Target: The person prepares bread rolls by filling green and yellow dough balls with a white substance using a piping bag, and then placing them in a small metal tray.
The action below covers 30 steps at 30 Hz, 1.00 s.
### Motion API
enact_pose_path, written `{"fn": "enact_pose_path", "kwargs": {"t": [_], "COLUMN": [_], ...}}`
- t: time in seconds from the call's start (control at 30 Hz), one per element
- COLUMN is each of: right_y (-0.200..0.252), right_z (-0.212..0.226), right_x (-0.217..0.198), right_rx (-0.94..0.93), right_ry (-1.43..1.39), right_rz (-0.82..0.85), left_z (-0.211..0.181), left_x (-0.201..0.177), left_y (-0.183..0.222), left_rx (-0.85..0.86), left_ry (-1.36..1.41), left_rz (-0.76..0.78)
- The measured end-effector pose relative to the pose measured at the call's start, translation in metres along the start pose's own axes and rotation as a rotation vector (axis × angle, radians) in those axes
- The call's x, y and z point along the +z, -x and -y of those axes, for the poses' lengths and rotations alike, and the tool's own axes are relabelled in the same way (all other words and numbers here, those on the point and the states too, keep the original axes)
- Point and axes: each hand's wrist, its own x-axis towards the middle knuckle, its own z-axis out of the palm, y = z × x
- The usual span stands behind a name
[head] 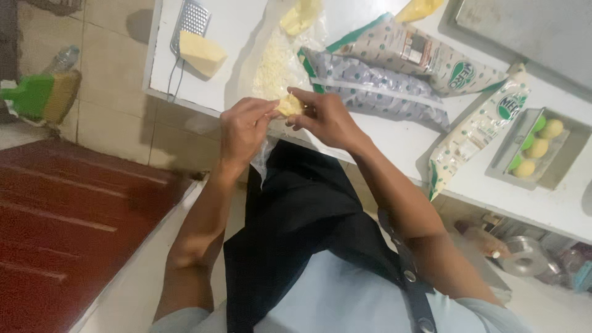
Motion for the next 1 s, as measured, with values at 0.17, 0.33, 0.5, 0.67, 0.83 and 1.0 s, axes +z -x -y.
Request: {"fn": "enact_pose_path", "kwargs": {"t": [0.17, 0.33, 0.5, 0.67, 0.83, 1.0], "right_y": [0.001, 0.004, 0.014, 0.036, 0.049, 0.055], "right_z": [0.001, 0.015, 0.039, 0.022, 0.025, 0.031], "right_x": [0.006, 0.005, 0.001, -0.002, -0.006, -0.016], "right_rx": [-0.115, -0.221, -0.3, -0.301, -0.403, -0.436], "right_ry": [0.149, 0.291, 0.442, 0.412, 0.409, 0.116], "right_rz": [-0.076, -0.19, -0.192, -0.355, -0.51, -0.466], "left_z": [0.0, -0.033, -0.041, -0.041, -0.058, -0.055], "left_x": [-0.009, -0.022, -0.012, 0.0, 0.011, 0.019], "left_y": [-0.001, -0.019, -0.033, -0.03, -0.042, -0.043], "left_rx": [-0.105, -0.037, 0.111, 0.111, 0.139, 0.21], "left_ry": [0.08, 0.192, 0.055, 0.085, 0.093, 0.056], "left_rz": [-0.087, 0.011, 0.088, 0.101, 0.115, 0.067]}}
